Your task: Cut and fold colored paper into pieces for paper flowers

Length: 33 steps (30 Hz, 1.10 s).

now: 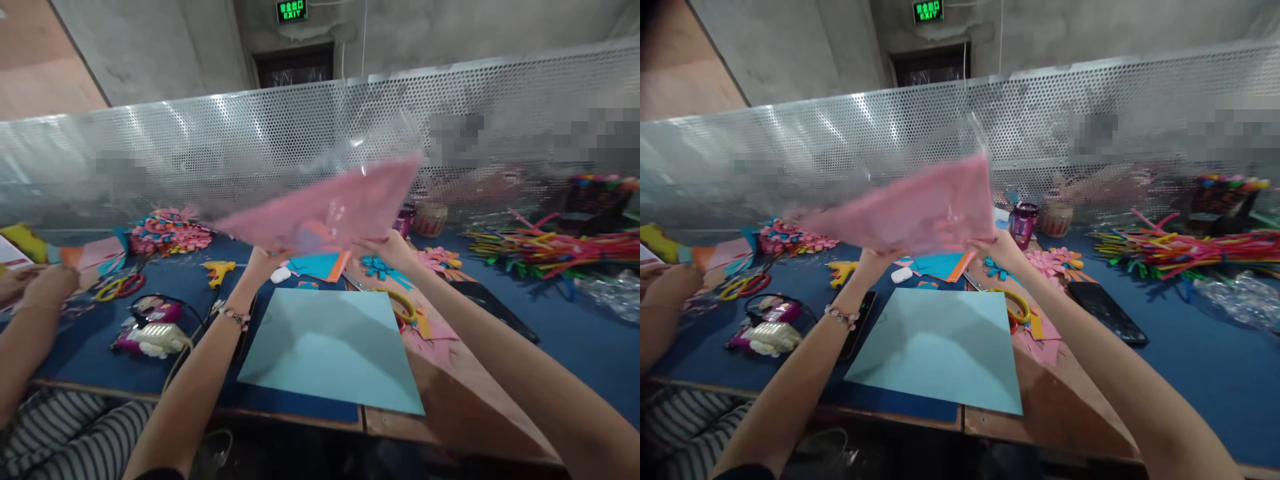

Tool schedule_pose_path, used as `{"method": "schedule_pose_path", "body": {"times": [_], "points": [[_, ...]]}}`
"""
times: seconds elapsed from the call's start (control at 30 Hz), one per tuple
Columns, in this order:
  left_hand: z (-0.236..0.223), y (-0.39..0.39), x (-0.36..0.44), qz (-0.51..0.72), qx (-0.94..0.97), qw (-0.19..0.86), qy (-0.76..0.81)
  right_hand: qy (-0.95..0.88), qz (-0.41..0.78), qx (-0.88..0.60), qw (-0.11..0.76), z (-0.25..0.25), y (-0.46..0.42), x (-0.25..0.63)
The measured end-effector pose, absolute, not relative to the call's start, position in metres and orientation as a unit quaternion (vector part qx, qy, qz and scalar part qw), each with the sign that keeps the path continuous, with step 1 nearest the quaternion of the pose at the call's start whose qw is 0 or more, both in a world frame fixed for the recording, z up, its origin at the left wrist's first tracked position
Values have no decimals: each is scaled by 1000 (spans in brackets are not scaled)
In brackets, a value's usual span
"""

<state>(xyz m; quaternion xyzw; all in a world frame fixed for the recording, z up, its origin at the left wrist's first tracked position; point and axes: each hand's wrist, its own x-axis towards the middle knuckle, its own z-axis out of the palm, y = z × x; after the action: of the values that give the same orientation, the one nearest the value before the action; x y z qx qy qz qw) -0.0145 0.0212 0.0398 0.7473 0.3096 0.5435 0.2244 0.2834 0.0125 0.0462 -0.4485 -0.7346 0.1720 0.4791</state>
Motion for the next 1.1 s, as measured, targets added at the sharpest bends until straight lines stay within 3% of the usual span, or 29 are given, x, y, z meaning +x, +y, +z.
{"method": "schedule_pose_path", "body": {"times": [0.1,0.23,0.33,0.5,0.63,0.8,1.1], "points": [[24,20,-25,432,830,225,271,-823,112,-384,404,30,21,301],[-8,11,-43,191,925,118,307,-903,-37,-384,188,-8,12,325],[-17,-13,-49,121,925,76,353,-896,-113,-413,119,-20,-14,325],[-10,-70,-36,90,944,107,299,-894,-86,-398,187,-12,-88,272],[-18,-102,-23,123,950,45,283,-928,-42,-340,148,-21,-133,230],[-35,-134,-17,184,920,-24,345,-913,-50,-382,137,-35,-143,219],[-53,-154,-15,262,882,-34,390,-913,-31,-388,120,-23,-139,218]]}}
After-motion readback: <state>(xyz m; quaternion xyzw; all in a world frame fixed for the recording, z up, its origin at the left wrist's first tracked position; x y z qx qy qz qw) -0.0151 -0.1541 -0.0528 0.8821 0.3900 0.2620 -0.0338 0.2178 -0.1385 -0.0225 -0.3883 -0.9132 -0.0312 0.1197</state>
